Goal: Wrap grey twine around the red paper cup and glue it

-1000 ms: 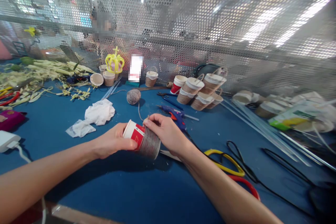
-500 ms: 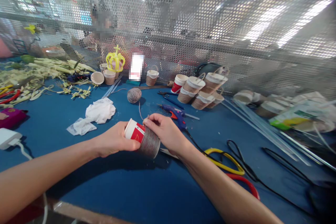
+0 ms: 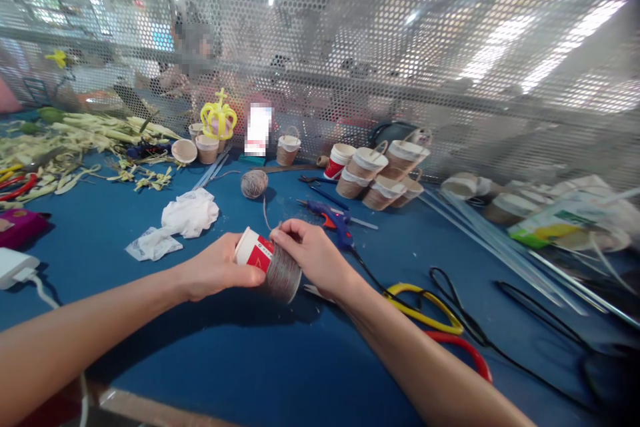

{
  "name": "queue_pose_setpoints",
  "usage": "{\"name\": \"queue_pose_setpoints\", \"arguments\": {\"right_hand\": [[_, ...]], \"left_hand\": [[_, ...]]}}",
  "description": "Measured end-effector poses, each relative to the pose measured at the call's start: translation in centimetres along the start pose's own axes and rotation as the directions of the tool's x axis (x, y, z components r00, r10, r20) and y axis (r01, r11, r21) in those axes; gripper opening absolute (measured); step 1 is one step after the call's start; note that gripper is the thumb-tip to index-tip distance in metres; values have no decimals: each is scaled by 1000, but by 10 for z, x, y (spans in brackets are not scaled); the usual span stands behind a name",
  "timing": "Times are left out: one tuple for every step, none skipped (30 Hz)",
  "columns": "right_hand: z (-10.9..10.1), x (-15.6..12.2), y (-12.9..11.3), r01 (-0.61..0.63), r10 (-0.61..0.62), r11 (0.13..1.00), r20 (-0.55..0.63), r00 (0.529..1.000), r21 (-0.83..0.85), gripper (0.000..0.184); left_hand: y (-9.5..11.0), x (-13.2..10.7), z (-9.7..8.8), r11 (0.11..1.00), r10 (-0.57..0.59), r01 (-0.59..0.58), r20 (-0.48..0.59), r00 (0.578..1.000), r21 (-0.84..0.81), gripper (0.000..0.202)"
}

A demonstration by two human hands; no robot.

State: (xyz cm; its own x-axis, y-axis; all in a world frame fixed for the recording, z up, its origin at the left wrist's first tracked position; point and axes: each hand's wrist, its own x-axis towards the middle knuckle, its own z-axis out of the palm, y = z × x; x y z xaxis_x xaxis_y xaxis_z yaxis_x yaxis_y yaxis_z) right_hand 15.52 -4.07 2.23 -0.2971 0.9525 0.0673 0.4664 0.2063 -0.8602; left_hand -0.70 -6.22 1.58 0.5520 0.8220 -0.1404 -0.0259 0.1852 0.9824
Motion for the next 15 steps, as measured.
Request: {"name": "queue_pose_setpoints", "arguments": {"right_hand": [[0,0,0,5,-5,1000,0,1000,-1,20],[0,0,0,10,-10,1000,0,1000,-3,20],[0,0,-1,14,-14,1000,-1,1000,-3,20],[0,0,-1,17,-17,1000,-2,1000,-3,20],[0,0,-1,22,-22,1000,-4,1000,-4,20],[0,0,-1,29,-29,1000,-7,1000,-5,20],[0,0,-1,37,-38,999,-10,999,-8,19],[0,0,-1,45,-45,999,-13,999,-10,19],[0,0,0,51,-51,999,-16,999,-12,19],[0,0,1,53,-54,998,-19,998,-12,19],[0,0,2,52,-53,999,-21,998,-11,19],[0,1,3,47,-47,999,-22,999,-7,19],[-1,1,4,42,-42,999,-22,999,-3,19],[-1,1,5,36,-36,999,-20,999,1,19],[-1,2,5,31,-30,1000,-19,999,4,19]], "left_hand": [[1,0,0,999,2,-2,-2,1000,36,18],[1,0,1,997,5,-5,-4,1000,73,16],[1,0,1,994,8,-8,-1,1000,108,15],[2,-1,1,990,12,-13,6,1000,138,15],[1,-1,1,986,19,-21,12,1000,163,15],[1,-1,2,983,24,-27,18,1000,184,15],[2,-1,2,979,26,-30,24,999,202,15],[2,-1,2,976,26,-32,31,999,215,15],[2,-2,2,974,25,-33,40,999,226,14],[3,-2,1,972,23,-34,50,998,234,14],[4,-2,1,969,26,-42,66,997,242,14],[5,-3,1,969,25,-45,82,996,244,13],[6,-3,0,966,23,-47,98,995,254,13],[7,-3,0,965,15,-43,113,994,257,13],[8,-3,0,965,5,-37,122,993,258,13]]}}
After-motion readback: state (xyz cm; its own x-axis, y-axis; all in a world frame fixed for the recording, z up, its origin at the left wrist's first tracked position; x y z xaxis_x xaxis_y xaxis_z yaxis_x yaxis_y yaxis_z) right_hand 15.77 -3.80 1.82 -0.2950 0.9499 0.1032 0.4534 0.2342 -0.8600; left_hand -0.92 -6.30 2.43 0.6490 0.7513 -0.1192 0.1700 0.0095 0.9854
